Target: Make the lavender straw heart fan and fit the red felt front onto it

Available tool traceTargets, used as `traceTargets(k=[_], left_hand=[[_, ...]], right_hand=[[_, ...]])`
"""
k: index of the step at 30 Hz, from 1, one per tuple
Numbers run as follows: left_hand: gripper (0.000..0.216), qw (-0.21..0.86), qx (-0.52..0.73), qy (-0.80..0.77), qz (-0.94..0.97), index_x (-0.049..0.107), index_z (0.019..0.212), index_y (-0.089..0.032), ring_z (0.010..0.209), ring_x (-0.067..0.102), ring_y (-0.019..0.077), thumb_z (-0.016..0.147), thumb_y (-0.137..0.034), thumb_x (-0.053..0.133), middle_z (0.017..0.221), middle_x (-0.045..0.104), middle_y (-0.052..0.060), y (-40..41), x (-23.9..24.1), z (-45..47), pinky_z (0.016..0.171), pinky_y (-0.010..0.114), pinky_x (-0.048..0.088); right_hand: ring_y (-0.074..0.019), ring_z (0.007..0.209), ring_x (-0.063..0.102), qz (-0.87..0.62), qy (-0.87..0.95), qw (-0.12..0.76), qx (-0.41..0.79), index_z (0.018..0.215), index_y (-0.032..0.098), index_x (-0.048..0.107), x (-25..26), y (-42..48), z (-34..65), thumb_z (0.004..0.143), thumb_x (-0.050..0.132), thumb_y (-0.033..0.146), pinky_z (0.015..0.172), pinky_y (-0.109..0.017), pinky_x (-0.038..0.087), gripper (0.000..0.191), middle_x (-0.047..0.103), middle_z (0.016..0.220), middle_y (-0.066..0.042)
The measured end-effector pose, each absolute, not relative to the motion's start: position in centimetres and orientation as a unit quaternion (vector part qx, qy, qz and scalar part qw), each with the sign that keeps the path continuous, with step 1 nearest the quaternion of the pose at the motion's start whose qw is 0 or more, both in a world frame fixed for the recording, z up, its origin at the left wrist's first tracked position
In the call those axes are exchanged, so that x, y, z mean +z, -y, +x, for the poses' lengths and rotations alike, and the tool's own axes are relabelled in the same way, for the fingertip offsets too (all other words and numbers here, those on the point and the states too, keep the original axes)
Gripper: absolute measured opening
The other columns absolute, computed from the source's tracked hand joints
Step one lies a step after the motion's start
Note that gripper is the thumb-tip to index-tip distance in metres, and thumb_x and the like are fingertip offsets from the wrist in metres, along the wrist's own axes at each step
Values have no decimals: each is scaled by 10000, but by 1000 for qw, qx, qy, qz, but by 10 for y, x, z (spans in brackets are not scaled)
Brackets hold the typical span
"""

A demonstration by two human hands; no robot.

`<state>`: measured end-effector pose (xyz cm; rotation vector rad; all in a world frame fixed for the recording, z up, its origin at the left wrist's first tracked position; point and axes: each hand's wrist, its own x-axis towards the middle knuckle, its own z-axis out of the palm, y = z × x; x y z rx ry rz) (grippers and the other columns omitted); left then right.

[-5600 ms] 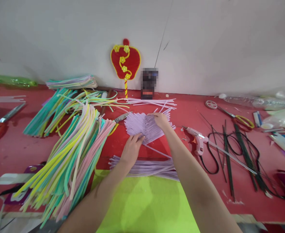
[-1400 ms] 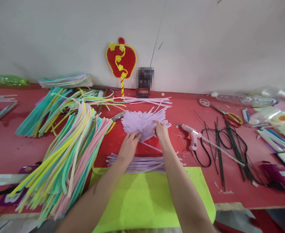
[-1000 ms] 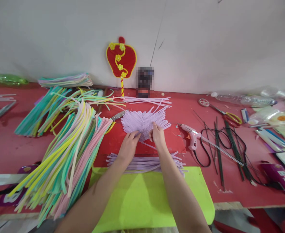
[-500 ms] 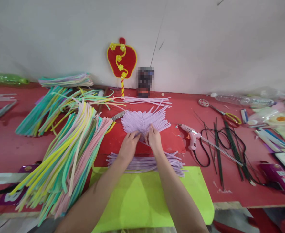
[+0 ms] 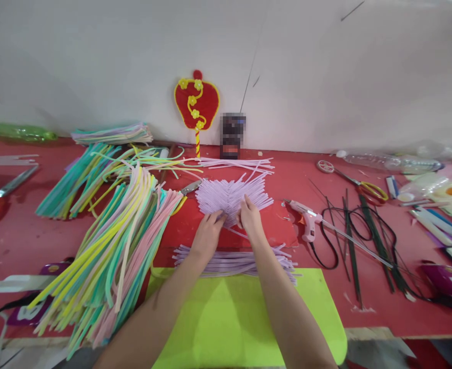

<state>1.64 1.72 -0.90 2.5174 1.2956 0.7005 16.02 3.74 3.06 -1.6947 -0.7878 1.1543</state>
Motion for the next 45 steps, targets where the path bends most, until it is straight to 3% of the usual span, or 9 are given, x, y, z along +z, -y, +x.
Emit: traceTargets(k=[5, 10, 19, 24, 31, 45], left_hand=[[363, 106, 229, -450, 857, 593, 1197, -121, 1082, 517, 219, 893, -66, 401, 1221, 576, 118, -16, -7, 17, 962, 391, 477], [363, 104, 234, -451, 855, 590, 1203, -154, 1095, 517, 205, 904, -75, 401, 1217, 579, 106, -15, -6, 18, 968, 387, 471], [382, 114, 230, -453, 854, 588, 1208, -135, 1103, 520, 209, 889, -51, 395, 1236, 575, 123, -15, -4, 18, 969, 396, 472], [387, 119, 228, -451, 855, 581, 1217, -147, 1107, 521, 205, 887, -51, 403, 1244, 569, 116, -15, -3, 18, 972, 389, 467], [368, 116, 235, -447, 855, 577, 1220, -154, 1095, 516, 208, 908, -84, 396, 1233, 570, 114, -15, -5, 17, 954, 395, 474], [357, 117, 232, -454, 853, 585, 1212, -148, 1093, 520, 205, 902, -86, 418, 1234, 574, 113, -15, -6, 18, 963, 383, 469]], right_hand=[[-77, 244, 339, -690, 339, 436, 468, 1482, 130, 175, 23, -45, 174, 893, 292, 154, 322, -151, 231, 602, 384, 330, 118], [-79, 238, 351, -697, 335, 418, 477, 1485, 132, 153, 17, -42, 178, 834, 306, 91, 303, -140, 218, 669, 401, 328, 120], [-84, 227, 337, -686, 331, 421, 492, 1488, 100, 56, 21, -30, 165, 832, 295, 147, 284, -141, 219, 700, 390, 325, 129], [-88, 230, 335, -680, 345, 416, 495, 1491, 121, 69, 21, -14, 160, 816, 284, 134, 283, -146, 234, 709, 402, 325, 131], [-88, 209, 279, -697, 344, 394, 491, 1463, 83, 230, 32, 0, 164, 830, 268, 137, 270, -157, 206, 637, 376, 294, 125], [-85, 229, 307, -686, 363, 405, 484, 1478, 96, 170, 26, -10, 169, 818, 290, 163, 295, -157, 198, 674, 393, 328, 121]])
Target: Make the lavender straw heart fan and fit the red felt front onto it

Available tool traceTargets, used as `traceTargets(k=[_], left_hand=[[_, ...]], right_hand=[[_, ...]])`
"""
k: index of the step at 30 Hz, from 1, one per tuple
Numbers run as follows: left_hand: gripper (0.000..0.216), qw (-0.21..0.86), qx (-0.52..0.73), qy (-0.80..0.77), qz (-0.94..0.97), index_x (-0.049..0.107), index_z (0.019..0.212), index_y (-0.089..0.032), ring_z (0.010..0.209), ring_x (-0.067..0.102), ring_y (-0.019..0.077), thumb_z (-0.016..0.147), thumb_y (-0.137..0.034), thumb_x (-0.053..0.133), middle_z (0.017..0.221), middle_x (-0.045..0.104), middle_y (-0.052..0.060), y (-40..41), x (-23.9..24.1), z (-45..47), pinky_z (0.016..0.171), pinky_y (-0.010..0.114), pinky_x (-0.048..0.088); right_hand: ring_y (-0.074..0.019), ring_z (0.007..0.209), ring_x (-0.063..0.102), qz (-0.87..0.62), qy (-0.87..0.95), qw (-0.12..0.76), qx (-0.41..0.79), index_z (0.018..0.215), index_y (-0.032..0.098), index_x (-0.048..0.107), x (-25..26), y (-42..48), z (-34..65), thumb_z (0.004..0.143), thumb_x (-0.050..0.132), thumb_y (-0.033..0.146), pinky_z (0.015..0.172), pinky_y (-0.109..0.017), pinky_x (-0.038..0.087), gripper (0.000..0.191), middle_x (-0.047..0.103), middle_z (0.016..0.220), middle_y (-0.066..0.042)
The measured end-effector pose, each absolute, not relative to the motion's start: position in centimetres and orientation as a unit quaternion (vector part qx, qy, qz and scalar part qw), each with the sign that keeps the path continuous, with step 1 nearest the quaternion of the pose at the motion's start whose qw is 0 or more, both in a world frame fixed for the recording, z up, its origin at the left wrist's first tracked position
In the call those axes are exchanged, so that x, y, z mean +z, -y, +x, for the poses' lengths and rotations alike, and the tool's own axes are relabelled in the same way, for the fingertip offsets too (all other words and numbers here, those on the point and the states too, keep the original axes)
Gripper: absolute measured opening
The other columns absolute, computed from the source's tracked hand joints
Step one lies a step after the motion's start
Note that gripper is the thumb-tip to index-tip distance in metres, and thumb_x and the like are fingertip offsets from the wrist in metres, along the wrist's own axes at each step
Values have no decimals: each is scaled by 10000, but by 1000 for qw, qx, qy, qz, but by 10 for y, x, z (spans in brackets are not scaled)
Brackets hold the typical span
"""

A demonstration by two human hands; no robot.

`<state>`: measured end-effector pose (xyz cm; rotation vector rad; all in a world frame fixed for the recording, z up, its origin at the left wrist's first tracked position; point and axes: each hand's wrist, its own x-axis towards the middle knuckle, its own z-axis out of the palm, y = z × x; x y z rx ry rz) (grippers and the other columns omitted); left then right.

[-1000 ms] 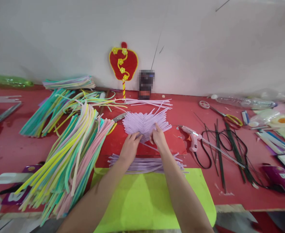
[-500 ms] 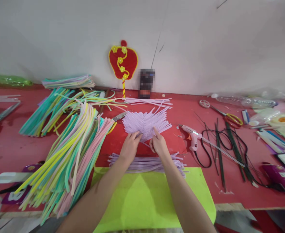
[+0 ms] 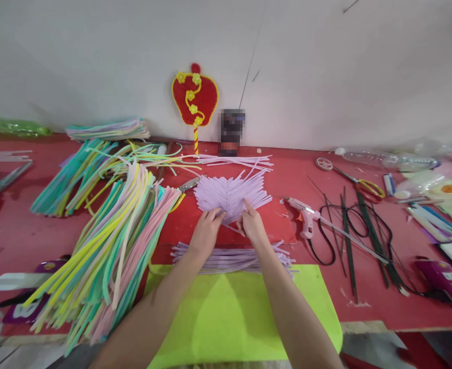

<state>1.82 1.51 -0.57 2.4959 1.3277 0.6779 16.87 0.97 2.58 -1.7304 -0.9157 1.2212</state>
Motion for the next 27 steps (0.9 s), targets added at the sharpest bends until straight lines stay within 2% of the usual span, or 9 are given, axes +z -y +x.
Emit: traceTargets(k=[16, 21, 27], left_hand=[[372, 104, 237, -442, 859, 572, 1221, -167, 1089, 523, 207, 902, -86, 397, 1226, 570, 109, -15, -5, 17, 946, 393, 474], [368, 111, 227, -443, 860, 566, 1224, -117, 1104, 512, 214, 894, -78, 409, 1228, 570, 134, -14, -4, 17, 948, 382, 474], [387, 115, 237, -447, 855, 566, 1230, -170, 1103, 524, 202, 902, -77, 382, 1224, 572, 117, -14, -5, 18, 940, 402, 481]], right_hand=[[-78, 217, 239, -710, 295, 376, 517, 1461, 62, 231, 50, 1, 152, 864, 263, 101, 278, -160, 172, 600, 308, 288, 126], [-80, 226, 268, -705, 305, 382, 513, 1452, 18, 228, 45, 10, 155, 858, 265, 109, 274, -157, 171, 602, 311, 296, 124], [-72, 225, 261, -698, 301, 397, 514, 1455, 17, 211, 39, 18, 154, 845, 280, 155, 279, -147, 173, 629, 314, 306, 126]])
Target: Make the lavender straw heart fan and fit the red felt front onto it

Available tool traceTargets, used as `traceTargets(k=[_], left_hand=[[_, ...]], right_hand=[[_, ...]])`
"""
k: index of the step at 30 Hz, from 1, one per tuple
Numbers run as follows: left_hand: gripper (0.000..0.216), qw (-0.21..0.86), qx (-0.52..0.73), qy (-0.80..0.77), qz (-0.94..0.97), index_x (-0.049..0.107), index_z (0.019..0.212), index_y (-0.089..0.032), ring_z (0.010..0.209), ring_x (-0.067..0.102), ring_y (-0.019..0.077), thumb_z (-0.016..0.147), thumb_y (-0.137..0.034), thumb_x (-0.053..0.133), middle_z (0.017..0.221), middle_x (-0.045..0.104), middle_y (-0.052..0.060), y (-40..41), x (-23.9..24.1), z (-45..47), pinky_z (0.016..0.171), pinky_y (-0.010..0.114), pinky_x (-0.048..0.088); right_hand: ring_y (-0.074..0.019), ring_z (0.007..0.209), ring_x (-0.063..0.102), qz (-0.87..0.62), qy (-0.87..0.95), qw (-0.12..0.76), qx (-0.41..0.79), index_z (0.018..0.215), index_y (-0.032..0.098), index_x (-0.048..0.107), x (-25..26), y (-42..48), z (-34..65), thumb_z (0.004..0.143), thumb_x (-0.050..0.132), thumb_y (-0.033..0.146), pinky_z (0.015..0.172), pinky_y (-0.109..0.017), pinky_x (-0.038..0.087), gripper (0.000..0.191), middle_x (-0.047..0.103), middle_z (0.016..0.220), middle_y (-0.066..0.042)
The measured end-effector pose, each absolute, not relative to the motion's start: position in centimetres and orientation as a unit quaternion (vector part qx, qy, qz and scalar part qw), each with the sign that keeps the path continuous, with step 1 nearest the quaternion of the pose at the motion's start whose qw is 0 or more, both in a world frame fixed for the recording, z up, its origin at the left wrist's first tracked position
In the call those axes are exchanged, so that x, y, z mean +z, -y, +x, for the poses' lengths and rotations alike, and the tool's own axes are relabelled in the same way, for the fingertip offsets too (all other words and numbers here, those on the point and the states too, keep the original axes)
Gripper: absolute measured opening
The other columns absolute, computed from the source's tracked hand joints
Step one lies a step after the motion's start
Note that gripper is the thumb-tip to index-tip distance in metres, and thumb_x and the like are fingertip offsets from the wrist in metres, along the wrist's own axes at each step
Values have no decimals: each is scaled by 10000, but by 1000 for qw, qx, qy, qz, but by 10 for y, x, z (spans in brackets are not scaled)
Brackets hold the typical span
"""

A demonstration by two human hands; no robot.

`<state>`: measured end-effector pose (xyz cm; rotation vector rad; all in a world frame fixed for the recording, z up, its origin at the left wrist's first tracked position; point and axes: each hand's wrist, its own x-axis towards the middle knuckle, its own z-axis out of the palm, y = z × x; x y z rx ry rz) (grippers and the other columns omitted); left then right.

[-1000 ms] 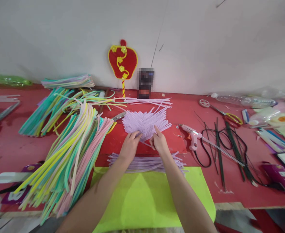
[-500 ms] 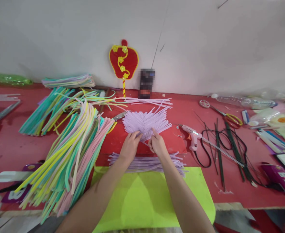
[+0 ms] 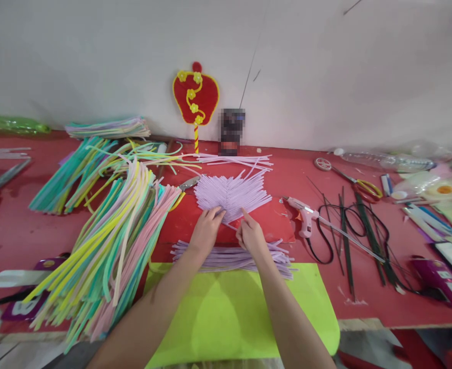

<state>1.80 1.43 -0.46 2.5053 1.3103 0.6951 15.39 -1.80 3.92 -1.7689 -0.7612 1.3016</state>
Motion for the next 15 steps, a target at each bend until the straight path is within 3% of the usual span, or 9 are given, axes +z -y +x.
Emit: traceTargets(k=[15], left_hand=[[360, 100, 229, -450, 858, 568, 1217, -154, 1066, 527, 204, 904, -83, 405, 1223, 576, 103, -15, -6, 18, 932, 376, 481]], right_hand=[[-85, 288, 272, -686, 344, 414, 490, 1468, 48, 190, 8, 32, 154, 831, 333, 235, 344, -176, 274, 679, 341, 373, 116]])
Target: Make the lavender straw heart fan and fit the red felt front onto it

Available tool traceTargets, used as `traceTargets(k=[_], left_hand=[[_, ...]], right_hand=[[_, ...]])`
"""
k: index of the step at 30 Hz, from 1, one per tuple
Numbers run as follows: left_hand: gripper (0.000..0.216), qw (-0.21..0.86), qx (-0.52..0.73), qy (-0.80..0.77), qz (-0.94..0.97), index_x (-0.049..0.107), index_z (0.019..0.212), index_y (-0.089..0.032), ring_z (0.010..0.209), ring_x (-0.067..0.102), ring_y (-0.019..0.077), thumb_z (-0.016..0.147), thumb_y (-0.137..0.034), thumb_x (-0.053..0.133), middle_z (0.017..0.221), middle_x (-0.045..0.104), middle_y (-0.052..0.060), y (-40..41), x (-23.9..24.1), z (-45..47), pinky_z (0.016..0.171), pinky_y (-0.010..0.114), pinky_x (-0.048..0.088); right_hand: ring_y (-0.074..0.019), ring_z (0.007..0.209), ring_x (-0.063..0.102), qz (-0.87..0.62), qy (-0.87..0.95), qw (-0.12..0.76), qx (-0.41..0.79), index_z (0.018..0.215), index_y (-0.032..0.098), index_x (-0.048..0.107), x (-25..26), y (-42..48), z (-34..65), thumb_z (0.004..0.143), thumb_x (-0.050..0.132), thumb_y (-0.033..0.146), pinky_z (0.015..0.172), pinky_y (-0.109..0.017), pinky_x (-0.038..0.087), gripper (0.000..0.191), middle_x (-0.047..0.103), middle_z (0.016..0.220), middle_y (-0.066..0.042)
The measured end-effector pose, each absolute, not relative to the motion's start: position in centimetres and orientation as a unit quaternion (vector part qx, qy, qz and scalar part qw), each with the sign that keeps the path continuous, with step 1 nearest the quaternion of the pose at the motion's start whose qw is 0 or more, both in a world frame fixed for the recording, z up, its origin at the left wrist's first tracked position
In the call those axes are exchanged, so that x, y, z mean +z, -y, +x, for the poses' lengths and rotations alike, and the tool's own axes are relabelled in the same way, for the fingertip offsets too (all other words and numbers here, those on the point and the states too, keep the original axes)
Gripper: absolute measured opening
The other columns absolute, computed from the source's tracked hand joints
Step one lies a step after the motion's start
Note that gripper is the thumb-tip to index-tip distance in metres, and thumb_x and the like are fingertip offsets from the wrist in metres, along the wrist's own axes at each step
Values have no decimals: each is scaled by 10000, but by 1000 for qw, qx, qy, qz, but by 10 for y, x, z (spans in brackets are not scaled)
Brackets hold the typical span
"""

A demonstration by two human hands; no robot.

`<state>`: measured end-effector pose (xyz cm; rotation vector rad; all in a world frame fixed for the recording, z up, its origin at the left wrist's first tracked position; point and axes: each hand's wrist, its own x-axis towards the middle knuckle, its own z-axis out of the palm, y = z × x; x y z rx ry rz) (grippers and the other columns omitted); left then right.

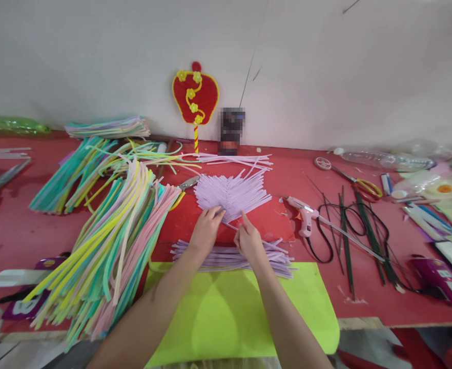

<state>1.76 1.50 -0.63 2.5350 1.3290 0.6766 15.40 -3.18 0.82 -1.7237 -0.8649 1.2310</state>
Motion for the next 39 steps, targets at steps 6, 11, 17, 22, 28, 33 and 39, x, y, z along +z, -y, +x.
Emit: traceTargets(k=[6, 11, 17, 22, 28, 33, 39], left_hand=[[365, 100, 231, -449, 858, 573, 1213, -165, 1063, 533, 202, 900, -78, 407, 1220, 574, 100, -15, -6, 18, 937, 373, 477], [360, 106, 231, -451, 855, 573, 1209, -151, 1076, 527, 202, 893, -73, 420, 1211, 577, 104, -15, -5, 18, 948, 363, 470], [376, 108, 237, -447, 856, 568, 1216, -167, 1075, 531, 205, 898, -75, 390, 1211, 576, 111, -15, -6, 18, 932, 386, 480], [370, 109, 232, -450, 855, 564, 1220, -156, 1079, 520, 208, 897, -79, 402, 1224, 574, 109, -15, -5, 18, 946, 386, 473], [361, 116, 232, -449, 855, 568, 1215, -153, 1087, 527, 208, 899, -88, 406, 1217, 577, 120, -15, -5, 18, 947, 391, 473], [363, 118, 231, -449, 855, 565, 1221, -159, 1107, 525, 209, 900, -92, 408, 1231, 572, 120, -15, -6, 17, 951, 392, 471], [355, 111, 217, -455, 857, 568, 1214, -142, 1086, 524, 206, 895, -83, 423, 1227, 573, 110, -15, -3, 18, 956, 367, 464]], right_hand=[[-110, 364, 365, -724, 396, 365, 432, 1445, 49, 277, 7, 36, 154, 819, 370, 259, 414, -195, 331, 667, 412, 427, 76], [-151, 483, 508, -746, 451, 303, 386, 1443, 48, 285, 13, 39, 153, 851, 318, 228, 526, -224, 408, 619, 578, 545, -9], [-226, 768, 653, -778, 525, 152, 310, 1436, 17, 279, 31, 43, 147, 887, 282, 156, 670, -270, 431, 566, 699, 853, -174], [-262, 882, 671, -788, 534, 99, 292, 1451, 35, 244, 41, 46, 140, 933, 239, 171, 734, -305, 446, 535, 702, 918, -186], [-259, 916, 679, -795, 544, 32, 268, 1466, 86, 217, 46, 48, 133, 942, 241, 162, 761, -325, 470, 529, 704, 925, -166], [-268, 827, 693, -796, 552, -15, 248, 1468, 93, 217, 48, 51, 127, 945, 224, 177, 707, -355, 492, 530, 700, 926, -177], [-267, 816, 694, -794, 558, -18, 242, 1463, 82, 227, 48, 51, 127, 947, 215, 190, 698, -358, 494, 527, 697, 934, -183]])
